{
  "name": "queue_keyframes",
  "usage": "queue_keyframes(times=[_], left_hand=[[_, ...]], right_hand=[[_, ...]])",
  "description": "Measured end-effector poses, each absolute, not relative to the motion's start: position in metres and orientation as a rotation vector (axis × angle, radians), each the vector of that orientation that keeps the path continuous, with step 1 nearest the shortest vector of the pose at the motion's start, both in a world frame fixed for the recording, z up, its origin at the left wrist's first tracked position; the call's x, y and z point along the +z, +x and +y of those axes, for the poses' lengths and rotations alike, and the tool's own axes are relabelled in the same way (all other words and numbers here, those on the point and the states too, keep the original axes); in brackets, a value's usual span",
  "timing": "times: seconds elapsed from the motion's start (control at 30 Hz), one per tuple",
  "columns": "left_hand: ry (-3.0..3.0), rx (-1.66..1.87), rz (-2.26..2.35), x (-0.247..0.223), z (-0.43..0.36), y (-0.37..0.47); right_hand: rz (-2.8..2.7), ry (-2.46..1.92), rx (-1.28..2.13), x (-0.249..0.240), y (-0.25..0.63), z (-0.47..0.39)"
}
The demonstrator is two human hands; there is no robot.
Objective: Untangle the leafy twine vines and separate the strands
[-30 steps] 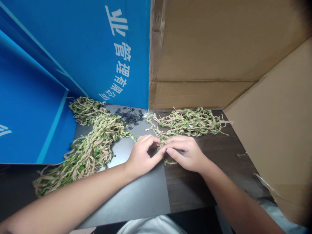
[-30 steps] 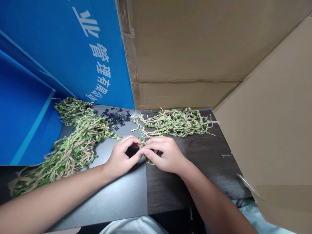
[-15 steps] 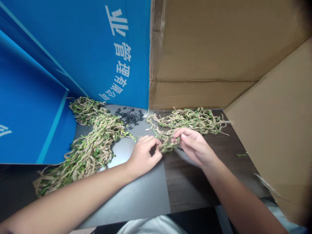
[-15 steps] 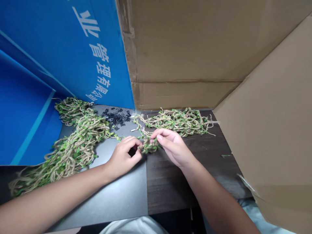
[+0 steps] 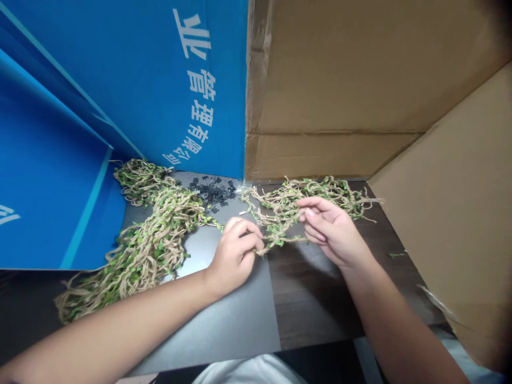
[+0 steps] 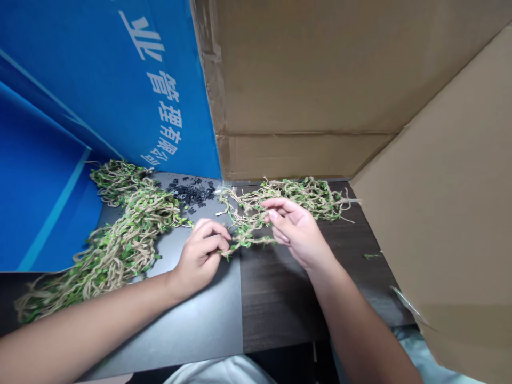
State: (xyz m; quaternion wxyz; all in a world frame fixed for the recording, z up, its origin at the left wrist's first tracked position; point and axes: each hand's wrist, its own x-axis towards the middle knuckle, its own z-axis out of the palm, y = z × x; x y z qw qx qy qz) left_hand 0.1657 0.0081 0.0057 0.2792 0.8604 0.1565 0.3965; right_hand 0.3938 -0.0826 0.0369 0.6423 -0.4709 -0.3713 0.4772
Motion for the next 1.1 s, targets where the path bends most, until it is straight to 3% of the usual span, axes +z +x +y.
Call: queue_keyframes(times=[0.27,0.53,0.9,1.1], left_hand=[[2.297,1.057,0.351,0.007,0.005,0.164],[2.363,0.978,0.334,0.006,0.003,0.163],[2.171,0.810,0.068,0.018,0.007,0.152],[2.302,1.070,0.128,0.019,-0.002,0.155]], right_hand=[[-1.016,-1.552,0.530,0.044,0.406,-0.089],[-1.237,-1.903,-0.441,0.046,0.427,-0.098],[-1.250,-2.048,-0.622,0.050,0.447,-0.105],[-1.199,-2.021,-0.681,0.055,0.444,-0.108]])
